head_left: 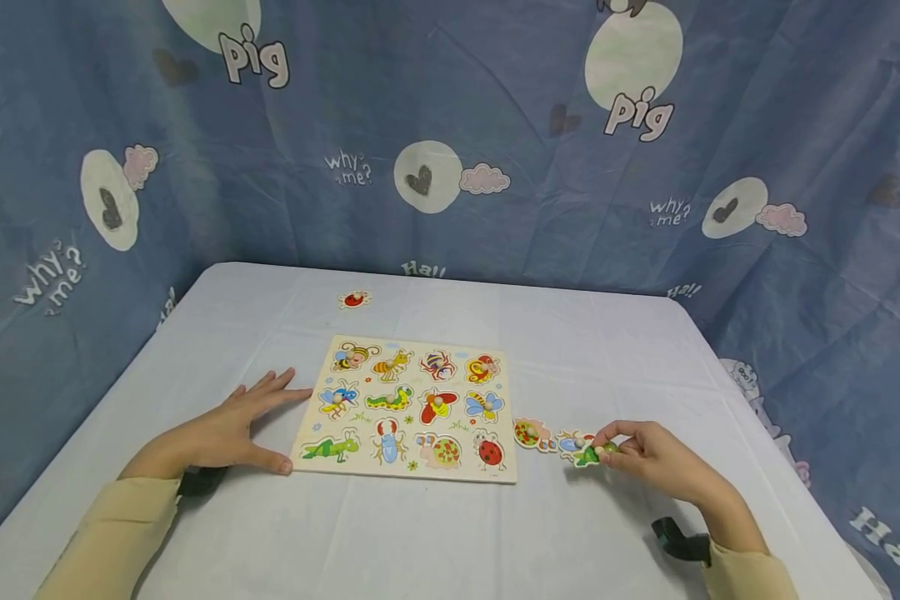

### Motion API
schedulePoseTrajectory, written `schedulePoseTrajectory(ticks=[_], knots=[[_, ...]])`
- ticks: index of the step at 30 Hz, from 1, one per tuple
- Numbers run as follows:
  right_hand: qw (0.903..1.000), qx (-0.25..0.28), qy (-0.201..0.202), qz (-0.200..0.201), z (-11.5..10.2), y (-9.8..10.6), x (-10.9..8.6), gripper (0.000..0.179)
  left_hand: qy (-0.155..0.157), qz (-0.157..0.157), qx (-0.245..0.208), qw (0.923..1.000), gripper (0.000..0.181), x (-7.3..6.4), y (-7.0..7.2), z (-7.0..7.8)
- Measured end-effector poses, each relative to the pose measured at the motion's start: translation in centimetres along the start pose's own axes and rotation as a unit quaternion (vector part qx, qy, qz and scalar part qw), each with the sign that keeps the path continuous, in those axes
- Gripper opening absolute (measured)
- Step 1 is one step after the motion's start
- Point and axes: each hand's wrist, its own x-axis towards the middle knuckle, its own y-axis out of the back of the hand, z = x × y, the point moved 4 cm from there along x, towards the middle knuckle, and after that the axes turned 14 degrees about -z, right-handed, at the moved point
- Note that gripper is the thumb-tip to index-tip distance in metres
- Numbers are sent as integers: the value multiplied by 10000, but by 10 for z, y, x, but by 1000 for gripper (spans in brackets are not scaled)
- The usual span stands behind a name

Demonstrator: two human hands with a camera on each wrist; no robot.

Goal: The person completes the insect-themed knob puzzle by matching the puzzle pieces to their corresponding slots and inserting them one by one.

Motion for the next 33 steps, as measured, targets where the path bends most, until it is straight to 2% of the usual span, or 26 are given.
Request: schedulePoseTrajectory(ticks=[7, 15, 25, 33], knots=[[9996, -114, 187, 169, -16, 3, 18, 20, 22, -41, -132, 9999, 110, 0, 0, -3], [9988, -275, 413, 23, -41, -4, 52, 18, 2, -33, -137, 9999, 110, -1, 0, -5], [9968, -418, 649, -216, -70, -18, 90, 16, 13, -35, -69, 10000, 110, -1, 3, 0], [9905, -894, 998, -322, -98, -28, 114, 10, 27, -80, -164, 9998, 109, 0, 1, 0]])
